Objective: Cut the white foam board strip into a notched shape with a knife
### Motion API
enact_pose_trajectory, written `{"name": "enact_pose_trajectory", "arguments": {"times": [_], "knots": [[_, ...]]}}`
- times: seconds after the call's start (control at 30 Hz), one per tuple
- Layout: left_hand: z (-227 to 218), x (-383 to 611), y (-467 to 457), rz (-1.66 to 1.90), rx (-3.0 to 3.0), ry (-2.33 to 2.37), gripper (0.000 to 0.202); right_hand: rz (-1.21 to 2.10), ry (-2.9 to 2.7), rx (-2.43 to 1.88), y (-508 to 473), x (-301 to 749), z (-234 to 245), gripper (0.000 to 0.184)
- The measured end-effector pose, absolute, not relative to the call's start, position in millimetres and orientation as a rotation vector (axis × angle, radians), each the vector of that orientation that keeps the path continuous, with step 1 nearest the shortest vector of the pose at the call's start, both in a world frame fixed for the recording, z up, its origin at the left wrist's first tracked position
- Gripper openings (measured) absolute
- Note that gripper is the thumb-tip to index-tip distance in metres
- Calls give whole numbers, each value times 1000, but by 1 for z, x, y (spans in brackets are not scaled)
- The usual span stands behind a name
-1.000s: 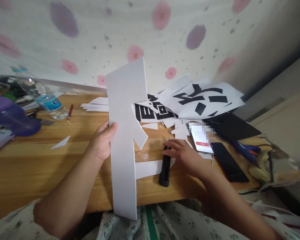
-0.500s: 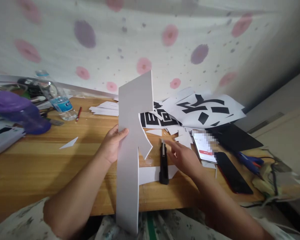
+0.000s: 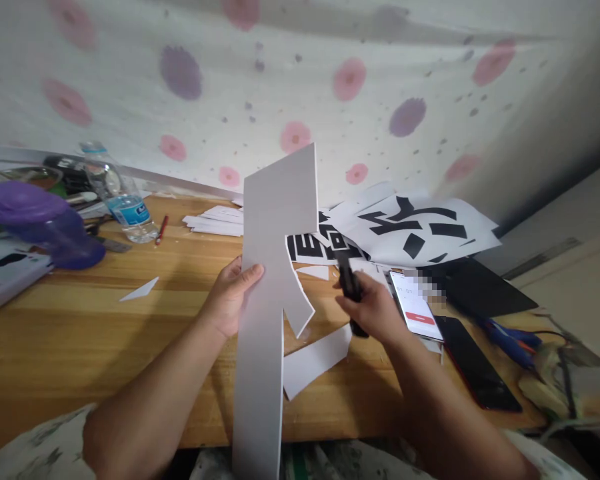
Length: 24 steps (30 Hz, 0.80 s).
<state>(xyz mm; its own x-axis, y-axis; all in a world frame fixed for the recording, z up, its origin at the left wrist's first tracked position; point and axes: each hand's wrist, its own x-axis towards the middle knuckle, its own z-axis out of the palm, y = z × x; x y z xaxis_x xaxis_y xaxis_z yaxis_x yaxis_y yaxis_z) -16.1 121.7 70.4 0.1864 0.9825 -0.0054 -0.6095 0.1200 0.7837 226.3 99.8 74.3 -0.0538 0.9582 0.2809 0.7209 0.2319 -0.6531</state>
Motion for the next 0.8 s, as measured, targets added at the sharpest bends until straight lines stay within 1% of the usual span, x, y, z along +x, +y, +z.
{"name": "enact_pose_trajectory", "arguments": {"times": [0.03, 0.07, 0.13, 0.17, 0.23, 0.33, 0.4, 0.53, 0.8], "knots": [[69, -16, 122, 1279, 747, 616, 39, 416, -1823, -1382, 104, 227, 78, 10], [68, -16, 123, 1280, 747, 619, 38, 392, -1847, -1221, 108, 226, 82, 12], [66, -15, 123, 1281, 746, 648, 39, 341, -1961, -968, 115, 219, 85, 19], [64, -14, 124, 1283, 749, 664, 40, 316, -2025, -879, 117, 215, 85, 22], [63, -13, 124, 1281, 764, 681, 42, 268, -2113, -778, 121, 204, 82, 18], [62, -11, 123, 1277, 785, 681, 45, 251, -2138, -723, 122, 191, 76, 8], [63, -10, 122, 1265, 787, 681, 48, 234, -2120, -727, 121, 187, 74, 6], [63, -8, 120, 1245, 777, 677, 49, 226, -2104, -749, 120, 185, 73, 11], [64, -3, 115, 1220, 804, 653, 44, 185, -2091, -693, 124, 187, 70, 11]]}}
